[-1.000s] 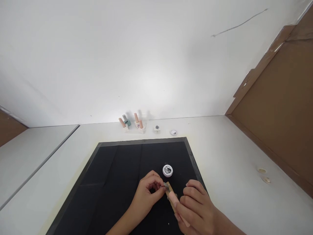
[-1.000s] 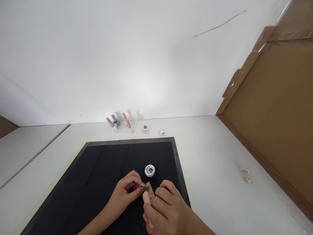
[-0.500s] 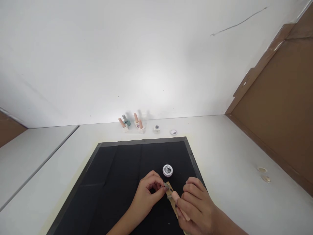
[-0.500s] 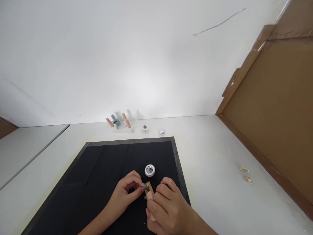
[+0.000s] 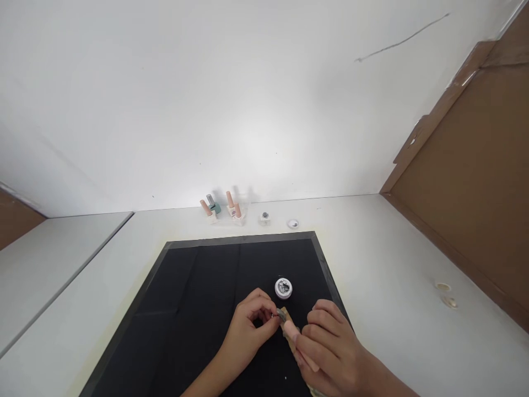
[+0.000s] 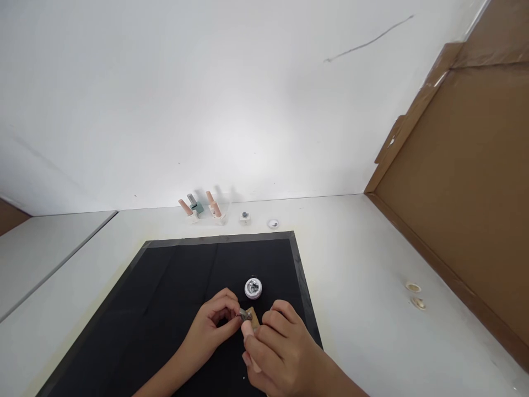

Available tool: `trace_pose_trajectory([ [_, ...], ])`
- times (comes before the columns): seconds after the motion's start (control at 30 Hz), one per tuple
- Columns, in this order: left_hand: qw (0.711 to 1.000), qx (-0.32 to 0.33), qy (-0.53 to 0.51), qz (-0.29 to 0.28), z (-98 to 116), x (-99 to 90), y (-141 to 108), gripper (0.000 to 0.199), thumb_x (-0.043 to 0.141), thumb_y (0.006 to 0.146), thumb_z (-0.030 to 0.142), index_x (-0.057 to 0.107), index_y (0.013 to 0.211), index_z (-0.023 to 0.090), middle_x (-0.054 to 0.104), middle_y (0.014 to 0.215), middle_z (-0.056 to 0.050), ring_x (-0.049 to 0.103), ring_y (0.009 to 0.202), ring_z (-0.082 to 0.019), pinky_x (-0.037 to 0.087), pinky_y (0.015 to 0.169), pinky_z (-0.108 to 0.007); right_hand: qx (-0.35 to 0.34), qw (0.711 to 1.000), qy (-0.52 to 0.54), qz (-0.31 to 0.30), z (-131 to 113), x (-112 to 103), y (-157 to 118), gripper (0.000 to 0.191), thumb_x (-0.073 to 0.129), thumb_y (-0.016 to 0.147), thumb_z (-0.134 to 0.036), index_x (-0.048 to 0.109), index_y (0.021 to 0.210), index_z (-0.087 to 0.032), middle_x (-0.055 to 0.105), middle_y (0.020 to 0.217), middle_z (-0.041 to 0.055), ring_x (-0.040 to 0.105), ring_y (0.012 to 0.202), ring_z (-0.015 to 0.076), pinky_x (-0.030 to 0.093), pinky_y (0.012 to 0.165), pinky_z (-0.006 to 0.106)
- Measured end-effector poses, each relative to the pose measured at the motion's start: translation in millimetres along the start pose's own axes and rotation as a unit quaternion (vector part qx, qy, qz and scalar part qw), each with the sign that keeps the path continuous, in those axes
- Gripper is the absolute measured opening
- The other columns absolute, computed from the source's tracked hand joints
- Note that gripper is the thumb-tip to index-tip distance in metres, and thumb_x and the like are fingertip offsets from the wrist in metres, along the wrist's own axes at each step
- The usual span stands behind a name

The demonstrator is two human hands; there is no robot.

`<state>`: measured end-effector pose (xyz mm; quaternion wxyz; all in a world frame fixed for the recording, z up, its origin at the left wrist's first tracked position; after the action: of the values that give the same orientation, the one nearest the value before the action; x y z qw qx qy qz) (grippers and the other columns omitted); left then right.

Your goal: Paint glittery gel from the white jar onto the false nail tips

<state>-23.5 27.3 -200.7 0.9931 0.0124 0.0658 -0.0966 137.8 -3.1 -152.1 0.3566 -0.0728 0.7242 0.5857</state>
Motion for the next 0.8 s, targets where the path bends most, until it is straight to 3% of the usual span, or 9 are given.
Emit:
trace_pose_trajectory([
  [0.4,1.0,-0.001,0.003,0.003,2.3,0.5,-1.6,0.006,0.063,0.071,0.015,0.063,0.065,0.015,0.051,0.074,-0.001,0.048,0.058,-0.009,0.04,0.053,-0.022,-0.006,1.0,0.021,-0.005,0.0,-2.6,2.4,0.022,0.049,0.074,-0.003,0.058,0.094,-0.007,0.061,0.064,0.005,0.047,0.061,0.0168,0.042,0.06,0.035],
  [0.6,1.0,0.003,0.006,-0.001,2.3,-0.3,-0.9,0.006,0.063,0.071,0.016,0.063,0.065,0.015,0.051,0.073,-0.001,0.051,0.062,-0.011,0.041,0.056,-0.023,0.02,0.999,-0.002,0.032,-1.0,-2.7,2.2,0.02,0.048,0.072,-0.003,0.059,0.087,-0.009,0.055,0.055,0.0014,0.045,0.058,0.0155,0.042,0.062,0.036],
  [0.8,1.0,-0.001,-0.001,0.0,2.8,0.3,-1.6,0.006,0.062,0.071,0.014,0.062,0.065,0.015,0.051,0.075,-0.001,0.049,0.059,-0.01,0.041,0.055,-0.022,0.008,1.0,0.006,0.013,0.0,-3.3,3.0,0.021,0.05,0.074,-0.004,0.059,0.092,-0.009,0.06,0.06,0.0023,0.045,0.06,0.0157,0.042,0.061,0.035],
])
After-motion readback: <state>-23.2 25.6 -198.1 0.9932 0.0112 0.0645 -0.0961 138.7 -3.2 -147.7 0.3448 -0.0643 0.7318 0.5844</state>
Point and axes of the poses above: each hand's wrist, its own y-axis towards the middle knuckle, its own x-axis out of the palm, z = x × y, the point moved 3 cm from there along y, towards the middle knuckle
